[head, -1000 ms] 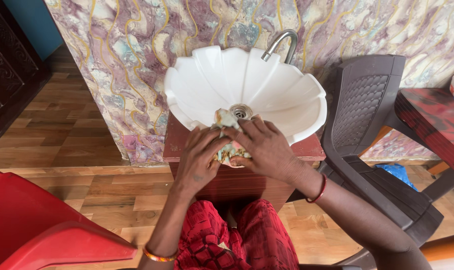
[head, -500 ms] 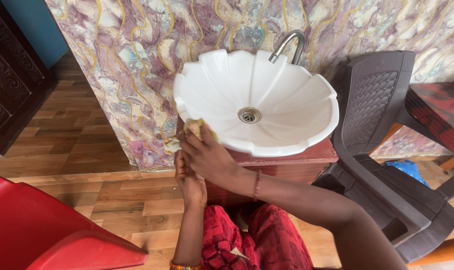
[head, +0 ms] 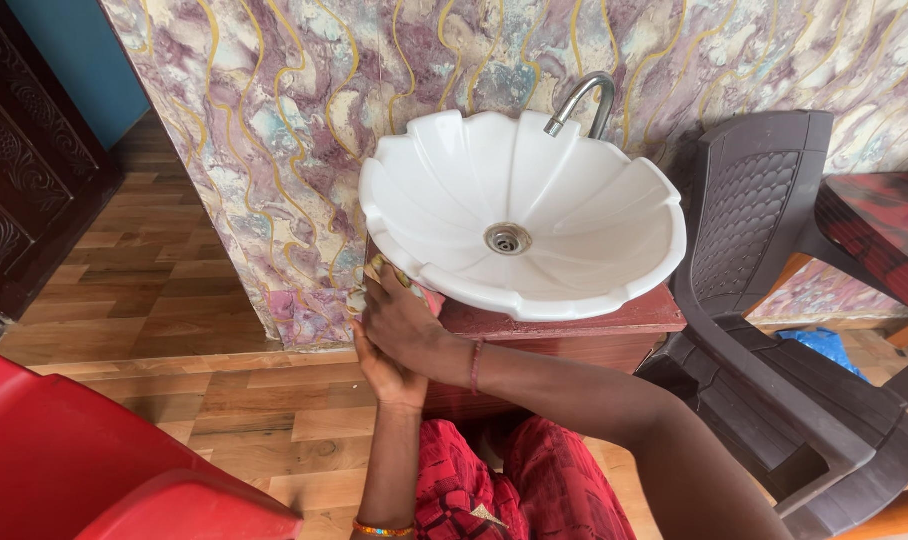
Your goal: The person cleans the interior and exterior surfaces of a white pedestal sink using a patterned cloth by hand.
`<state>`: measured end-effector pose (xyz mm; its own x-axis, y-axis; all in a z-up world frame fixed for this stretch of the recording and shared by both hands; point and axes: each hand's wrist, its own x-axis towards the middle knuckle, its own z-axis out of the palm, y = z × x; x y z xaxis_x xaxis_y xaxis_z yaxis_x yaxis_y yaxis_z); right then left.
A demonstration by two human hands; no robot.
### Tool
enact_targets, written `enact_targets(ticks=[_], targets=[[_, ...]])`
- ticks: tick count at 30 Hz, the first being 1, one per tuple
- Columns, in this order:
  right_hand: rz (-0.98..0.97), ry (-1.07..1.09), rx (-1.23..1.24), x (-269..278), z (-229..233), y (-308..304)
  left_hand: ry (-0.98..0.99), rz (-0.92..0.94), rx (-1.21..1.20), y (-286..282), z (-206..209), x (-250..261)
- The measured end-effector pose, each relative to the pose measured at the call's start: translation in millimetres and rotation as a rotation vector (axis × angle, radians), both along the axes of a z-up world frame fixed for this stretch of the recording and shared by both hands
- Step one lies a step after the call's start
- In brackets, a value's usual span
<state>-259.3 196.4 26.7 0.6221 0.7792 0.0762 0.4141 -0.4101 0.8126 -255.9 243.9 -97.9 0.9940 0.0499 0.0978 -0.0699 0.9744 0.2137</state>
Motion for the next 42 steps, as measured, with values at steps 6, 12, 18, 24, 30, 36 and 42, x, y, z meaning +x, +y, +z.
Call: enact_targets(ticks=[6, 12, 18, 24, 30, 36, 42], targets=[[-0.022, 0.157, 0.132, -34, -28, -68, 0.068, -0.044, 0.128, -51, 5, -39], [0.171, -0.028, 0.473, -66, -49, -141, 0.06, -0.13, 0.266, -108, -20, -63], [0.231, -0.02, 0.887, -89, -69, -190, -0.077, -0.06, 0.466, -151, -28, -84], [0.243, -0.165, 1.366, -94, -96, -212, -0.346, 0.273, 1.0, -174, 6, -112], [-0.123, -0.104, 2.1, -95, -113, -241, -0.551, 0.28, 1.284, -199, 18, -122], [0.097, -0.158, 2.259, -95, -69, -246, -0.83, 0.462, 1.511, -217, 36, -112], [0.226, 0.092, 2.618, -78, -48, -267, -1.018, 0.52, 1.748, -242, 56, -94]])
